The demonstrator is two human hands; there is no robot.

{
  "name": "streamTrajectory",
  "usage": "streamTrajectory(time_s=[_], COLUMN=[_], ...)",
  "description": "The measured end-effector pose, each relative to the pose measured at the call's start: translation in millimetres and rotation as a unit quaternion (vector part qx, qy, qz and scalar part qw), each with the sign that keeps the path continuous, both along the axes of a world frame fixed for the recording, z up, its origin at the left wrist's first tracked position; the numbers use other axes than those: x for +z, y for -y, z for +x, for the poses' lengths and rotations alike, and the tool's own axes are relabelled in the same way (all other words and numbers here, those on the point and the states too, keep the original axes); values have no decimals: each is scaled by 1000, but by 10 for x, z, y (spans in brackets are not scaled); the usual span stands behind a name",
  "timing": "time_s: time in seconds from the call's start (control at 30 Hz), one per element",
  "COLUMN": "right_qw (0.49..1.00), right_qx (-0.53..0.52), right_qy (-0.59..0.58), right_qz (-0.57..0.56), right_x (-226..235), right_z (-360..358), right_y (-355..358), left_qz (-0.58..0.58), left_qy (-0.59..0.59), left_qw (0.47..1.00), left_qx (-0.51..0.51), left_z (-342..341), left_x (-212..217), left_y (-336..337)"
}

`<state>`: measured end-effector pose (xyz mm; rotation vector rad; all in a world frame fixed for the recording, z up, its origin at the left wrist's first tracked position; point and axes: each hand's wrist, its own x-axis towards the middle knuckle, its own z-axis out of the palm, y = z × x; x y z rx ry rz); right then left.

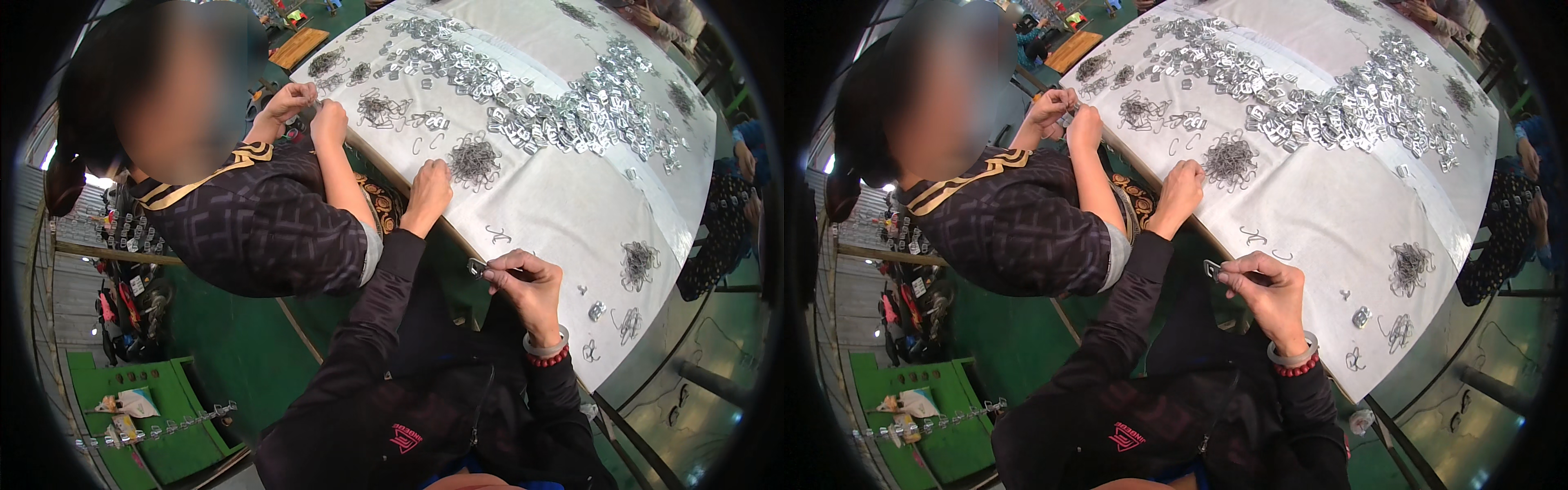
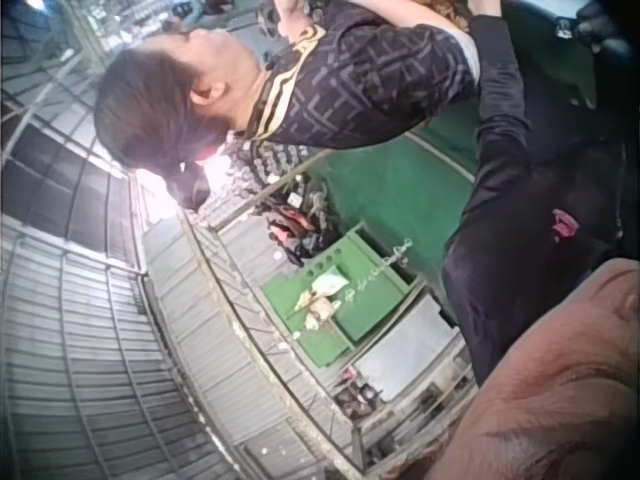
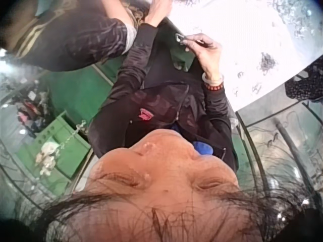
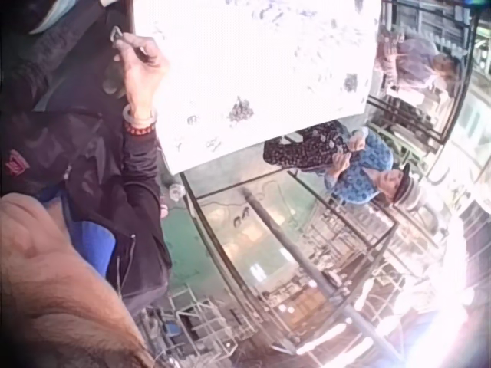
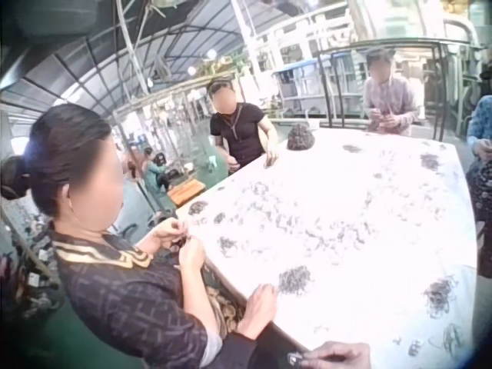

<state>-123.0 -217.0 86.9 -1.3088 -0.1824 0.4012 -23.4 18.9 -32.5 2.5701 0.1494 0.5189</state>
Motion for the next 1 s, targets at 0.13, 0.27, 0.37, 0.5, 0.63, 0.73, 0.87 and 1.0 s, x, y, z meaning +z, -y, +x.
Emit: streamTrajectory(time_s=[0.13,0.27,0.37,0.5,0.63,0.73,0.87,1.0], right_qw=[1000,999,999,999,999,998,996,990], right_qx=[-16,-29,-44,-50,-53,-69,-87,-112], right_qy=[-17,-14,-12,-5,-6,-9,2,34], right_qz=[12,19,1,6,-9,-7,14,-81], right_x=[18,20,1,-60,-133,-168,-152,-100], right_z=[-44,-78,-138,-218,-252,-283,-309,-315], right_y=[2,-17,7,11,4,4,-38,-78], left_qz=[-135,-141,-325,-401,-441,-428,-273,-190], left_qy=[9,-23,-26,-64,-50,-43,25,128], left_qw=[991,990,945,911,885,886,942,961], left_qx=[-22,-10,-28,-74,-139,-172,-192,-153], left_z=[85,205,235,3,-658,-1309,-1612,-1622], left_x=[72,154,264,555,935,1161,1289,1269], left_y=[-55,-89,-55,44,275,457,673,767])
